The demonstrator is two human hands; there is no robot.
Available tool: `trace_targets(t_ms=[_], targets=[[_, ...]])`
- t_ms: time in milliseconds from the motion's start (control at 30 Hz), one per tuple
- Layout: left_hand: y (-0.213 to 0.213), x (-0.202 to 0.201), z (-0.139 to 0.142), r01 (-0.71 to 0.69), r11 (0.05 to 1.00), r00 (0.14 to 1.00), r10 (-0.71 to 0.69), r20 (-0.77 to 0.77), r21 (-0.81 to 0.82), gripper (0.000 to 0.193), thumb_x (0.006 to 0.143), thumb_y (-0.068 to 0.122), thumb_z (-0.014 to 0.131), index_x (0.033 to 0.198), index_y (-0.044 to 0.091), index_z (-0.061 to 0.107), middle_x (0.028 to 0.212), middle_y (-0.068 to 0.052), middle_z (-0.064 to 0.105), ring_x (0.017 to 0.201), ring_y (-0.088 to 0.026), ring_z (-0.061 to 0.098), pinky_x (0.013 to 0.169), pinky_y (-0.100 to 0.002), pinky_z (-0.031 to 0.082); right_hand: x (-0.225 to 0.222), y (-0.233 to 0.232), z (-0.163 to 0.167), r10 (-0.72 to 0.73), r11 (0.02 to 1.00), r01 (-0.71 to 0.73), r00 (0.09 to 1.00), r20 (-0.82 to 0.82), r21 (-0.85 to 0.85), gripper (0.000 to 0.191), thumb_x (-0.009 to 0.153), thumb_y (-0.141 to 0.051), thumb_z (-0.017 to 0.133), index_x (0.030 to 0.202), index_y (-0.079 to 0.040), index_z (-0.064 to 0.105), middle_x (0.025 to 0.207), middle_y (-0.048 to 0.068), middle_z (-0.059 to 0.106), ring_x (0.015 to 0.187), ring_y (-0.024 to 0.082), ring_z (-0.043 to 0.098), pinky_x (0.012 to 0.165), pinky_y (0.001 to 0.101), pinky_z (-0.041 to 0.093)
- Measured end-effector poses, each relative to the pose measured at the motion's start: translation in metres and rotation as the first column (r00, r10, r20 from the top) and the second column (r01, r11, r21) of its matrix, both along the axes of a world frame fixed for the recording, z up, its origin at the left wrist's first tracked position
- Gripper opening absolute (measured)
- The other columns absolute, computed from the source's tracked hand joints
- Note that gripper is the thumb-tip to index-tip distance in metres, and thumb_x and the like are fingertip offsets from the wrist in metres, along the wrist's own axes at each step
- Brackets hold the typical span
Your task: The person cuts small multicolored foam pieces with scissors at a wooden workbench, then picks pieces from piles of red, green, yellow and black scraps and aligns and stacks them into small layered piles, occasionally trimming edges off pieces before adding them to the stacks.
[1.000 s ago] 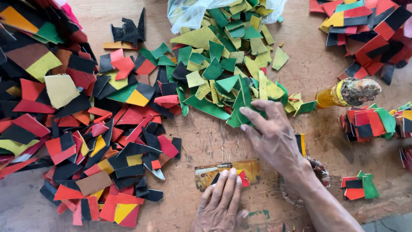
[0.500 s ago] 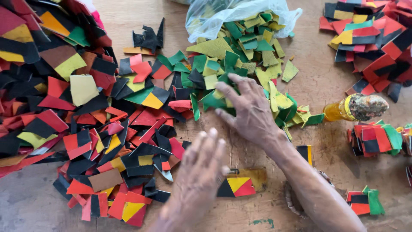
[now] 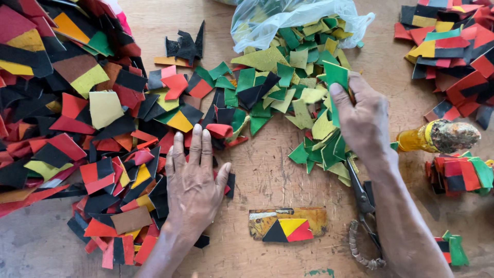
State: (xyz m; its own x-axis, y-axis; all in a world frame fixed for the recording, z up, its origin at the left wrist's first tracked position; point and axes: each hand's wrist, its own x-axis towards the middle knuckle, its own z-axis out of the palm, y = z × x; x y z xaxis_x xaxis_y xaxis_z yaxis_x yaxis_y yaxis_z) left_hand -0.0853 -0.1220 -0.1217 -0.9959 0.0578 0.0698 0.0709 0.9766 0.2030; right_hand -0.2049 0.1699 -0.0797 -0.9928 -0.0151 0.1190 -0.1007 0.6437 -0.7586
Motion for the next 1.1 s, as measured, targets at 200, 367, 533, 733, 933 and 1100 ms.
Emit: trace_targets(t_ms=[200, 367, 533, 733, 933, 1100], targets=[[0.002, 0.0, -0.007, -0.056, 0.998, 0.998, 0.055, -0.02, -0.028, 0.077, 0.095, 0.045, 0.053, 0.154, -0.002, 0.035, 0.164, -0.015, 0.026, 0.15, -0.041, 0.023, 0.119, -0.052, 0.015, -0.005, 0.011, 0.009, 0.054, 0.991, -0.063, 0.995, -0.081, -0.119, 0.025, 0.113, -0.023, 0.061, 0.127, -0.003, 0.069, 0.109, 0.006, 0.063, 0.099, 0.013, 0.058, 0.082, 0.0245, 0.049], [0.003, -0.001, -0.011, -0.02, 1.0, 0.998, 0.022, -0.067, 0.023, 0.067, 0.097, 0.039, 0.054, 0.155, 0.009, 0.042, 0.164, -0.018, 0.028, 0.149, -0.041, 0.026, 0.12, -0.055, 0.015, 0.015, 0.006, 0.026, 0.433, 0.863, -0.393, 0.899, -0.064, 0.318, 0.036, 0.096, -0.025, 0.07, 0.127, -0.007, 0.075, 0.111, 0.008, 0.069, 0.113, 0.024, 0.059, 0.097, 0.0356, 0.049], [0.003, 0.004, -0.011, 0.022, 1.0, 0.995, -0.02, -0.096, 0.019, 0.057, 0.097, 0.034, 0.058, 0.152, 0.02, 0.05, 0.164, -0.018, 0.029, 0.15, -0.04, 0.028, 0.121, -0.057, 0.016, 0.012, -0.007, 0.036, 0.16, 0.978, -0.175, 0.978, 0.132, 0.114, 0.027, 0.104, -0.029, 0.06, 0.125, -0.015, 0.069, 0.122, 0.004, 0.069, 0.115, 0.022, 0.067, 0.101, 0.0388, 0.054], [0.002, 0.0, -0.008, 0.123, 0.991, 0.984, -0.116, -0.134, 0.048, 0.058, 0.093, 0.026, 0.061, 0.15, 0.027, 0.05, 0.162, -0.021, 0.031, 0.148, -0.041, 0.029, 0.12, -0.057, 0.017, 0.021, -0.021, 0.027, 0.248, 0.915, -0.295, 0.949, 0.192, 0.275, 0.083, 0.072, -0.02, 0.087, 0.143, -0.008, 0.046, 0.142, 0.019, 0.043, 0.133, 0.038, 0.041, 0.11, 0.0463, 0.035], [0.005, 0.0, -0.006, 0.186, 0.982, 0.98, -0.187, -0.061, -0.013, 0.067, 0.09, 0.014, 0.058, 0.155, 0.023, 0.046, 0.163, -0.019, 0.034, 0.15, -0.037, 0.033, 0.123, -0.051, 0.022, 0.039, 0.002, 0.021, 0.352, 0.9, -0.351, 0.935, 0.045, 0.258, 0.082, 0.063, -0.017, 0.09, 0.138, -0.011, 0.057, 0.146, 0.016, 0.046, 0.137, 0.037, 0.043, 0.113, 0.046, 0.039], [0.011, -0.004, -0.003, 0.112, 0.983, 0.99, -0.098, -0.104, 0.143, 0.063, 0.097, 0.023, 0.055, 0.155, 0.004, 0.037, 0.161, -0.026, 0.031, 0.147, -0.041, 0.033, 0.12, -0.051, 0.024, 0.059, 0.013, 0.01, 0.456, 0.845, -0.4, 0.886, -0.087, 0.356, 0.042, 0.07, -0.017, 0.088, 0.108, -0.013, 0.071, 0.131, 0.008, 0.061, 0.131, 0.03, 0.051, 0.113, 0.0429, 0.044]])
